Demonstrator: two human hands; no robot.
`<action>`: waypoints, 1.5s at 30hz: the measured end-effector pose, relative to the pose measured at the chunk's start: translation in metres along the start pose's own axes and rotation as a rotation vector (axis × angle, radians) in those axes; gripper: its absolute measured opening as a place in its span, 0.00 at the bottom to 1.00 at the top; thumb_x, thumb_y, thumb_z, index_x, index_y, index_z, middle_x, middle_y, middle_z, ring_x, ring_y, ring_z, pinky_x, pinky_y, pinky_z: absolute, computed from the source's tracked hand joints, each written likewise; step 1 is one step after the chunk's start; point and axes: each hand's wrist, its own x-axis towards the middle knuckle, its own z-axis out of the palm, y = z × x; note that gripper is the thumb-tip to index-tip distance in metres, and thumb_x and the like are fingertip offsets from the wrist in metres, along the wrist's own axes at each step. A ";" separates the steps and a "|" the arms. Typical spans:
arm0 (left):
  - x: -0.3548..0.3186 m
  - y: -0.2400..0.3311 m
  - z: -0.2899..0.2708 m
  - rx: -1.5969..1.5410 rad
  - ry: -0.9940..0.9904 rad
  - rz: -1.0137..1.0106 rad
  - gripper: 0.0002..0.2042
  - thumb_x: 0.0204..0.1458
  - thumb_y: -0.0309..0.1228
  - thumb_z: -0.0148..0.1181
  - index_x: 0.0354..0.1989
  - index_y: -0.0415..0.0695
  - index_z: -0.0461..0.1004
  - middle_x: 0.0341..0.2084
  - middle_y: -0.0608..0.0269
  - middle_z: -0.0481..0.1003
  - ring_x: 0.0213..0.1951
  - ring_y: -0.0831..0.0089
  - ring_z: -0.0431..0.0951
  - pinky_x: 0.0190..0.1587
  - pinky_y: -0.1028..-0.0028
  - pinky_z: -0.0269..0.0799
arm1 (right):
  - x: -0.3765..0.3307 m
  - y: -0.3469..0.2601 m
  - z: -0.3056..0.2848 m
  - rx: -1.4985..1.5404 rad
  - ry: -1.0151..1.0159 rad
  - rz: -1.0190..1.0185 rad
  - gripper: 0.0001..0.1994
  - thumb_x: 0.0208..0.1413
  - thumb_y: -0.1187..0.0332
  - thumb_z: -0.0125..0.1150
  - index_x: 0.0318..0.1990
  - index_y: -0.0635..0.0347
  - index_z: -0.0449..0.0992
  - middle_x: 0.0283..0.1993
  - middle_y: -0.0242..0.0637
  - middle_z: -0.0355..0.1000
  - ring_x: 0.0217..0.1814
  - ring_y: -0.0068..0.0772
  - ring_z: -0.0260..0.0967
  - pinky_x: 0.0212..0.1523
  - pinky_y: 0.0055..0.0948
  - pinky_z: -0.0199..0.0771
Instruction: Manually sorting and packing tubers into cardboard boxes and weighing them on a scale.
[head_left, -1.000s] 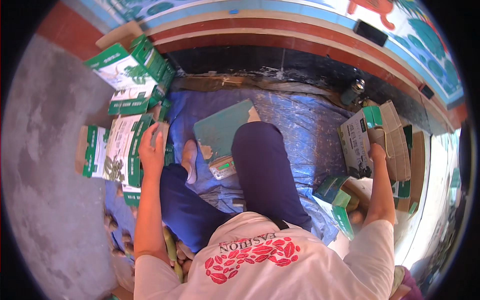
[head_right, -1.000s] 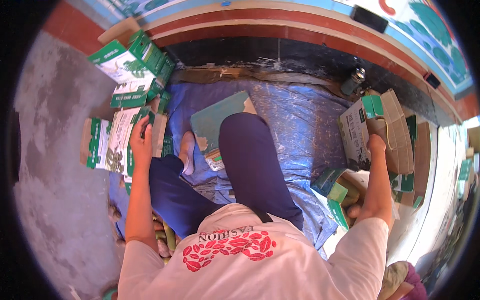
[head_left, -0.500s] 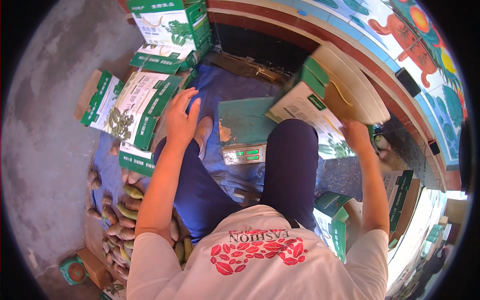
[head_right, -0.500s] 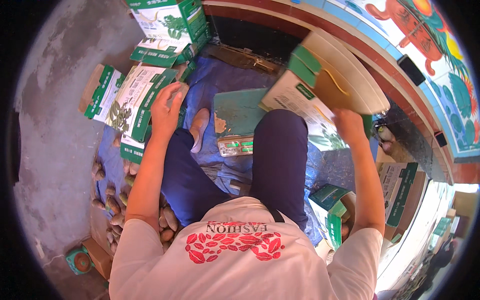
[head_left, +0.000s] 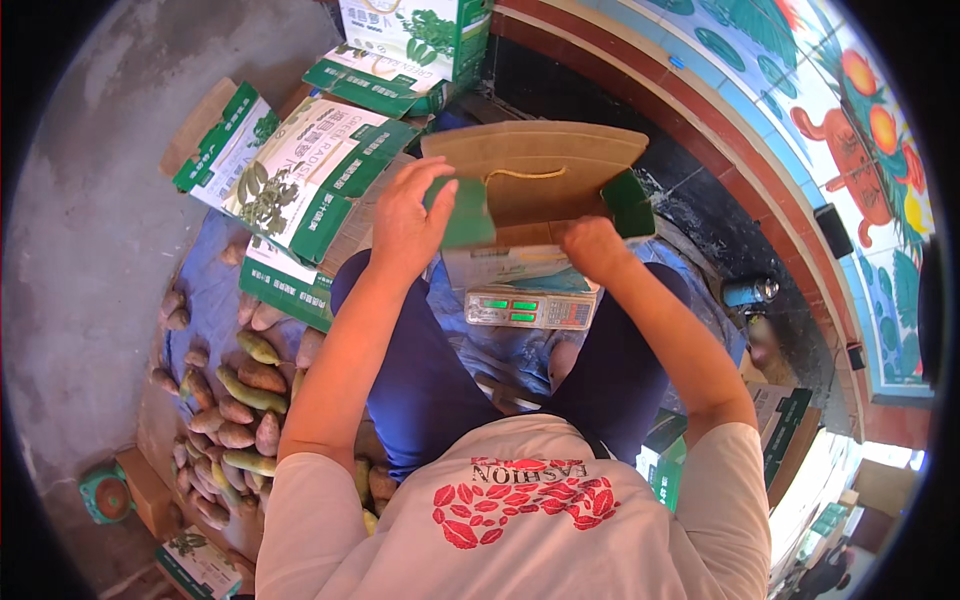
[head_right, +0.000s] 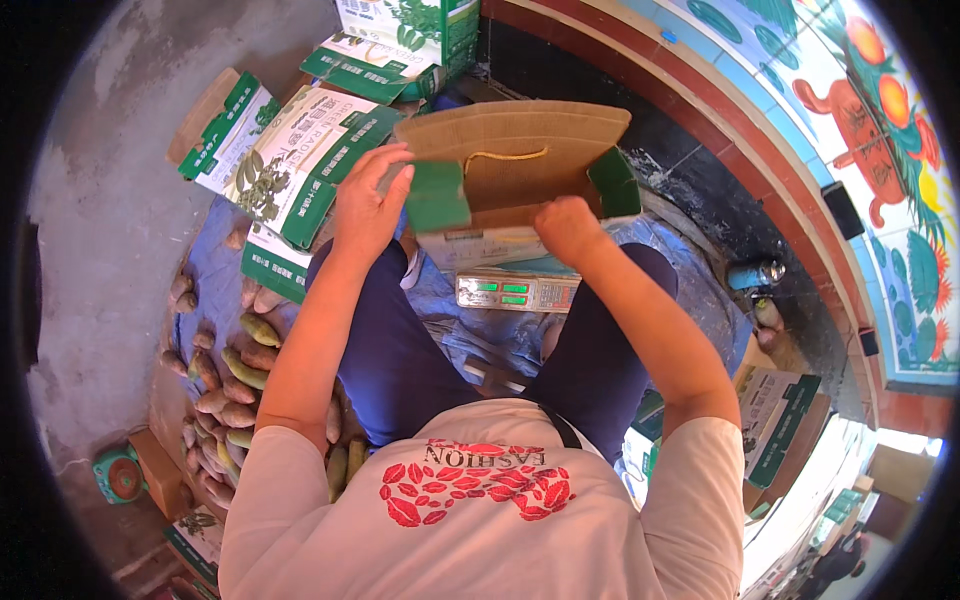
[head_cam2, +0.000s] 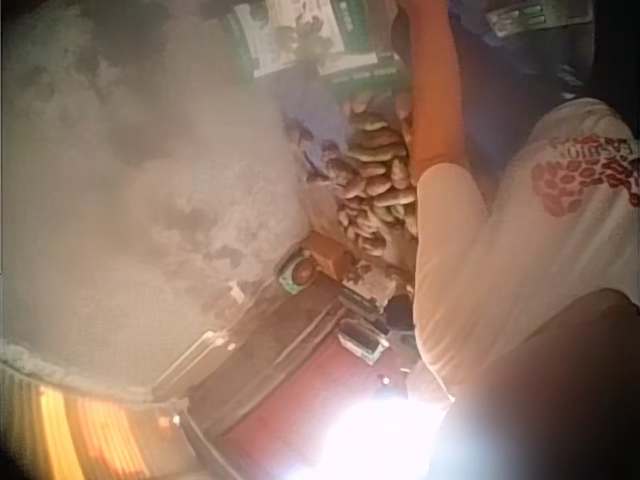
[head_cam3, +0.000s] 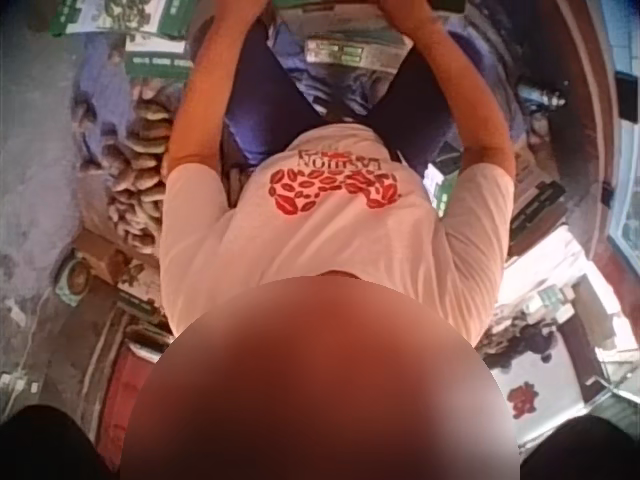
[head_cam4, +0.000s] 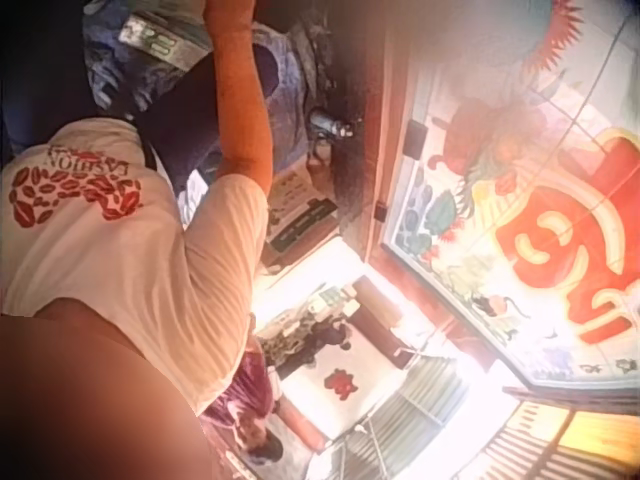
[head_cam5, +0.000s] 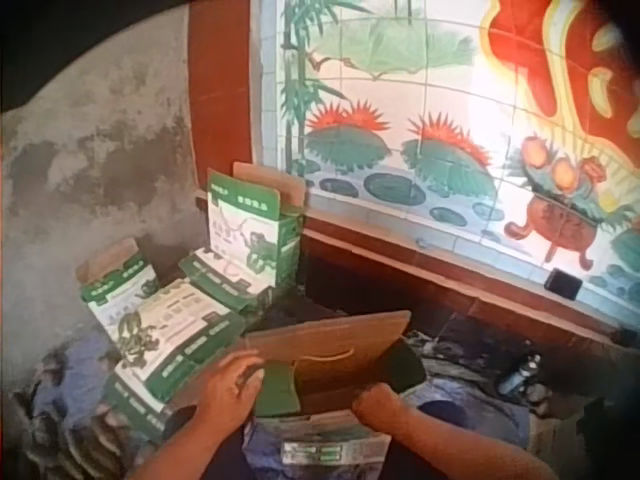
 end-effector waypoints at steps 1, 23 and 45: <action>-0.001 0.000 -0.001 -0.006 -0.002 0.002 0.09 0.49 0.30 0.55 0.36 0.40 0.73 0.40 0.54 0.73 0.43 0.61 0.73 0.47 0.70 0.66 | 0.000 -0.006 0.000 -0.006 -0.068 -0.019 0.05 0.41 0.70 0.52 0.23 0.55 0.76 0.27 0.36 0.73 0.31 0.34 0.72 0.30 0.31 0.70; 0.001 0.010 0.007 -0.006 0.024 0.000 0.08 0.47 0.29 0.56 0.33 0.40 0.72 0.37 0.54 0.74 0.40 0.56 0.73 0.43 0.67 0.68 | -0.013 0.012 0.006 -0.182 -0.223 -0.001 0.06 0.42 0.67 0.54 0.21 0.53 0.77 0.23 0.34 0.74 0.28 0.33 0.74 0.25 0.29 0.70; -0.129 -0.078 -0.087 0.335 0.219 -0.418 0.08 0.46 0.27 0.56 0.35 0.40 0.73 0.34 0.51 0.74 0.39 0.58 0.74 0.42 0.69 0.69 | -0.012 0.022 -0.055 0.576 0.087 0.081 0.12 0.46 0.67 0.59 0.39 0.60 0.74 0.35 0.43 0.72 0.36 0.44 0.71 0.37 0.36 0.70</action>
